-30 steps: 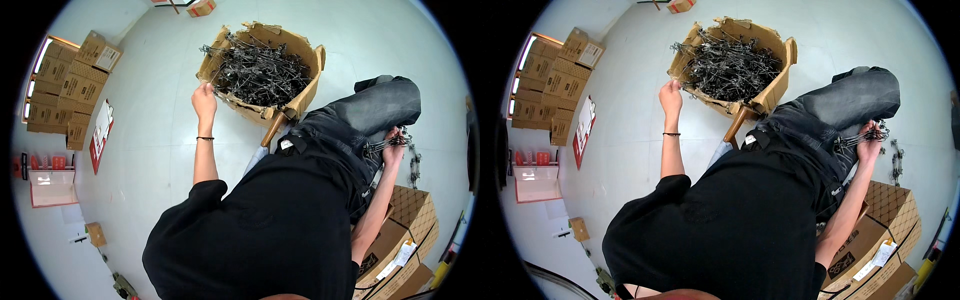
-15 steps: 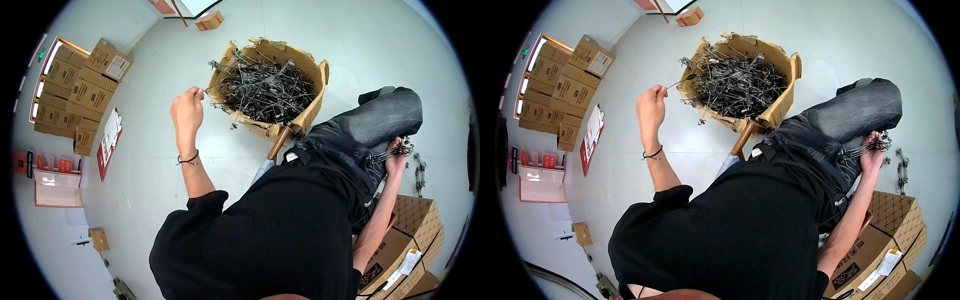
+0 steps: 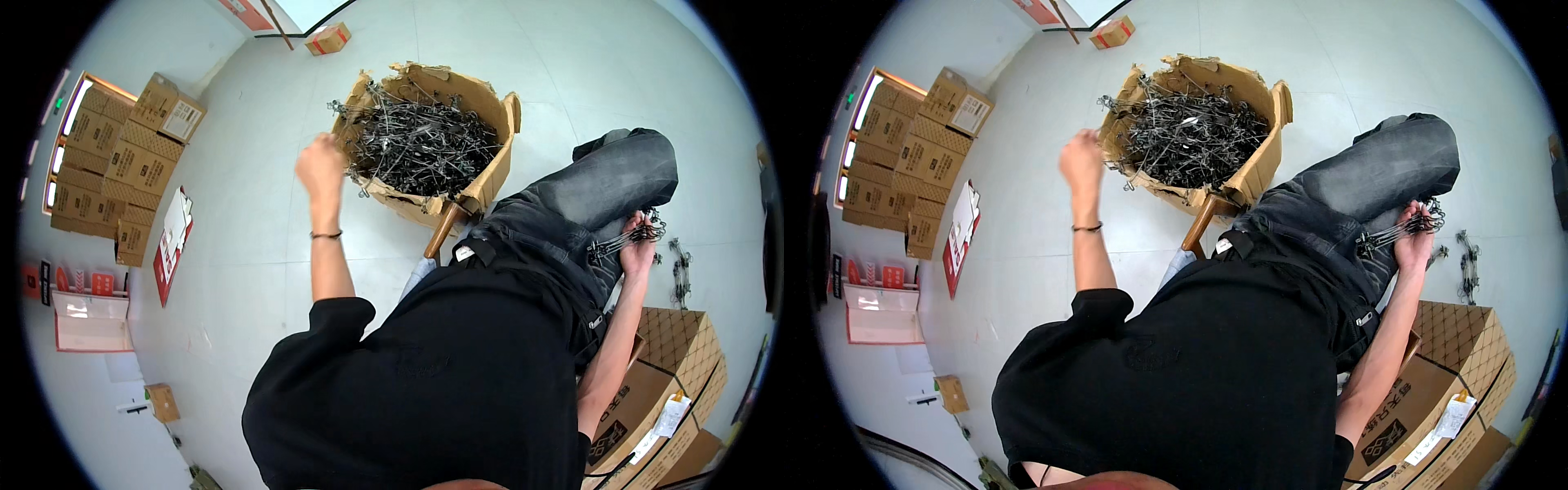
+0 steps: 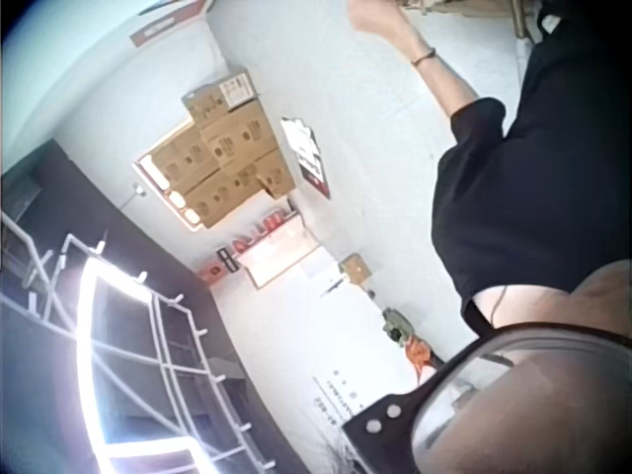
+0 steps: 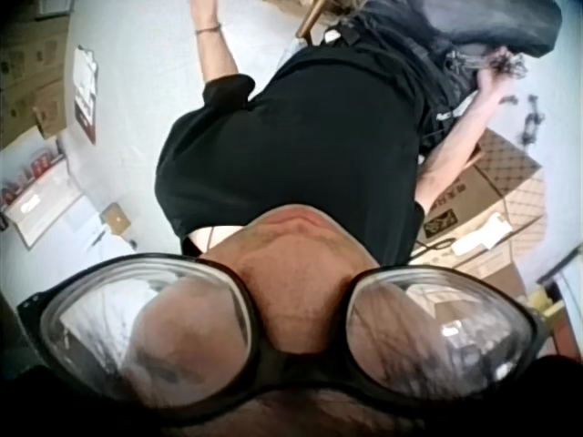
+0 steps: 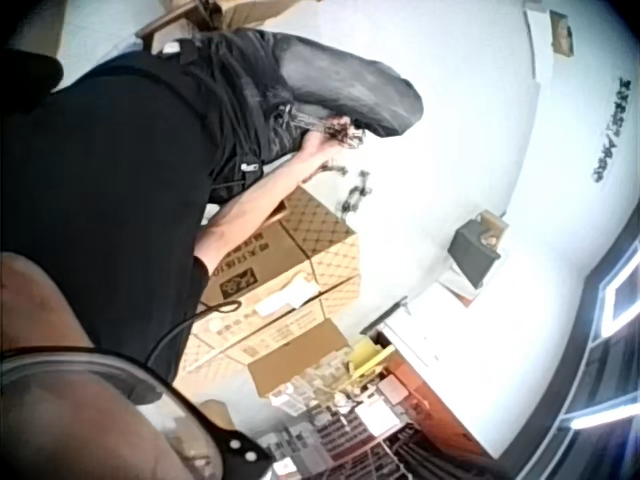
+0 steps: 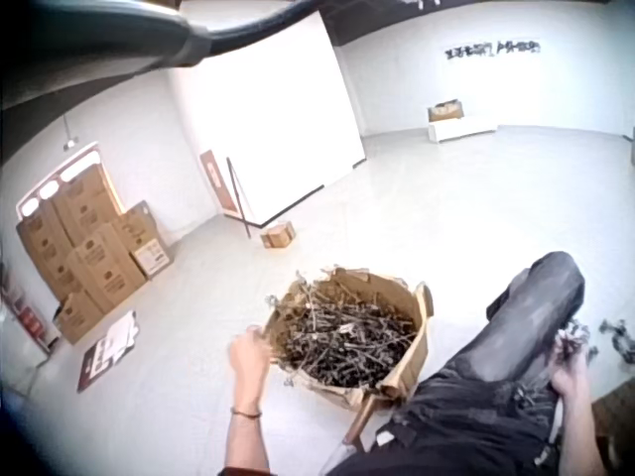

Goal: The person sits on the floor and sorts small, dark, twisted wire components from a cardboard box. They pick up individual pieces or small bundles, inspect them, and place them into a pile on their lap. Another person joins later to assist with the sorting.

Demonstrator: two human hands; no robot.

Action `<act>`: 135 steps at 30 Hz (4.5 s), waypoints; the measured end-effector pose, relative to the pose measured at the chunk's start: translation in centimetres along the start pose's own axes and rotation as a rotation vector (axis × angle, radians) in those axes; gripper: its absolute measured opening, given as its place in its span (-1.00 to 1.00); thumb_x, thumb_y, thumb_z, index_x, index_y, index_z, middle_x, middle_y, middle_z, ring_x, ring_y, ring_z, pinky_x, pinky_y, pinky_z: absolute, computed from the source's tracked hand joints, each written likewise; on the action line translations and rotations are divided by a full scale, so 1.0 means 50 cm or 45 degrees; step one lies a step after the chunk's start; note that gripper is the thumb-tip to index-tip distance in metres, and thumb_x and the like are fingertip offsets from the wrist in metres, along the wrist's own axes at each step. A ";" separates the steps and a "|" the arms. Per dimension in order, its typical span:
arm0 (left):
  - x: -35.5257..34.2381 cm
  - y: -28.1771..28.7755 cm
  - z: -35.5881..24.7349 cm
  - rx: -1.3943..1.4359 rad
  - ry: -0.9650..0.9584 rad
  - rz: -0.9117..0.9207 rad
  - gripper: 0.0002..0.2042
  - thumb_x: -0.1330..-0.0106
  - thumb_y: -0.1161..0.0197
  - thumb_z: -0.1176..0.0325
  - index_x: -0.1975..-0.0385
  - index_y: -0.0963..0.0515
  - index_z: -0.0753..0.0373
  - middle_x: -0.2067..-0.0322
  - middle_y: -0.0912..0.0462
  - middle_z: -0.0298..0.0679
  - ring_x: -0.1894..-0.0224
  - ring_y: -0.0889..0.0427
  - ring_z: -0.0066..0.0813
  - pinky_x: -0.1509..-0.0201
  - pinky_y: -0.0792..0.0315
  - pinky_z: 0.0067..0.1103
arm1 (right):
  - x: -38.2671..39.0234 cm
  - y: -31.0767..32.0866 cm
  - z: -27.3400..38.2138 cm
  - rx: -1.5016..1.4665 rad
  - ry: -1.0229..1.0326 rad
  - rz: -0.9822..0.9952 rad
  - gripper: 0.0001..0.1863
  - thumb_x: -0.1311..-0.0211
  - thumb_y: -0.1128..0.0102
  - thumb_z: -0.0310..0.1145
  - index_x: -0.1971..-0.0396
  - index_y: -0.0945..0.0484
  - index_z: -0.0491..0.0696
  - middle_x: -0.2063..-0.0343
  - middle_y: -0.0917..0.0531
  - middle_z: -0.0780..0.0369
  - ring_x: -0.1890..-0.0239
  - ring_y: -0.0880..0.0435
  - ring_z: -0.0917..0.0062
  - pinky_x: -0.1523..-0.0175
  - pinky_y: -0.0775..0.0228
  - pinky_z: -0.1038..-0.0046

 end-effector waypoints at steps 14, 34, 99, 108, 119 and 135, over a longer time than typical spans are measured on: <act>-0.044 0.167 -0.023 0.249 0.089 0.071 -0.81 -0.36 -0.15 0.30 0.40 -0.70 0.13 0.52 -0.68 -0.09 0.45 -0.68 -0.12 0.38 -0.49 -0.34 | 0.003 0.007 0.009 0.045 0.077 -0.058 -0.80 -0.39 -0.08 -0.39 0.18 -0.55 -0.23 0.29 -0.67 0.15 0.28 -0.66 0.47 0.13 -0.60 0.52; -0.112 0.131 0.004 0.376 -0.136 -0.199 -0.84 -0.33 -0.16 0.37 0.36 -0.69 0.19 0.57 -0.66 -0.09 0.53 -0.65 -0.15 0.42 -0.46 -0.35 | 0.007 0.002 0.006 0.008 0.041 -0.062 -0.81 -0.41 -0.06 -0.37 0.23 -0.56 -0.19 0.31 -0.69 0.17 0.28 -0.69 0.47 0.14 -0.62 0.52; -0.162 -0.063 0.004 0.286 -0.232 -0.213 -0.78 -0.17 -0.14 0.51 0.24 -0.67 0.16 0.56 -0.63 -0.13 0.59 -0.56 -0.25 0.47 -0.41 -0.39 | 0.006 -0.013 0.000 0.056 0.072 -0.017 -0.75 -0.45 -0.01 -0.34 0.22 -0.54 -0.24 0.33 -0.66 0.17 0.29 -0.66 0.49 0.13 -0.61 0.53; -0.309 0.332 -0.123 0.256 -0.450 -0.648 -0.68 -0.24 -0.19 0.50 0.01 -0.63 0.12 0.76 -0.51 -0.33 0.72 -0.43 -0.61 0.51 -0.40 -0.63 | 0.014 -0.025 -0.011 0.068 0.067 -0.035 -0.77 -0.43 -0.03 -0.33 0.23 -0.55 -0.20 0.31 -0.67 0.17 0.31 -0.67 0.47 0.14 -0.61 0.53; -0.316 0.037 -0.056 0.332 -0.456 -0.358 -0.83 -0.22 -0.18 0.47 0.26 -0.67 0.13 0.58 -0.62 -0.04 0.54 -0.65 -0.10 0.45 -0.48 -0.37 | -0.005 -0.016 -0.008 0.049 0.008 0.023 -0.76 -0.43 -0.02 -0.33 0.22 -0.53 -0.23 0.33 -0.64 0.18 0.30 -0.62 0.52 0.15 -0.56 0.54; -0.292 -0.123 -0.094 -0.126 -0.956 0.135 -0.84 -0.21 -0.12 0.48 0.28 -0.62 0.21 0.58 -0.64 -0.01 0.45 -0.68 -0.04 0.41 -0.54 -0.24 | -0.003 -0.015 -0.001 0.013 -0.015 -0.021 -0.77 -0.42 -0.03 -0.36 0.20 -0.53 -0.24 0.32 -0.63 0.19 0.31 -0.62 0.49 0.14 -0.56 0.52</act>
Point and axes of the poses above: each hand's wrist, its own x-axis away from the middle knuckle, its own y-axis out of the back of the hand, z = x × y, the point moved 2 cm from there along -x, towards the middle knuckle
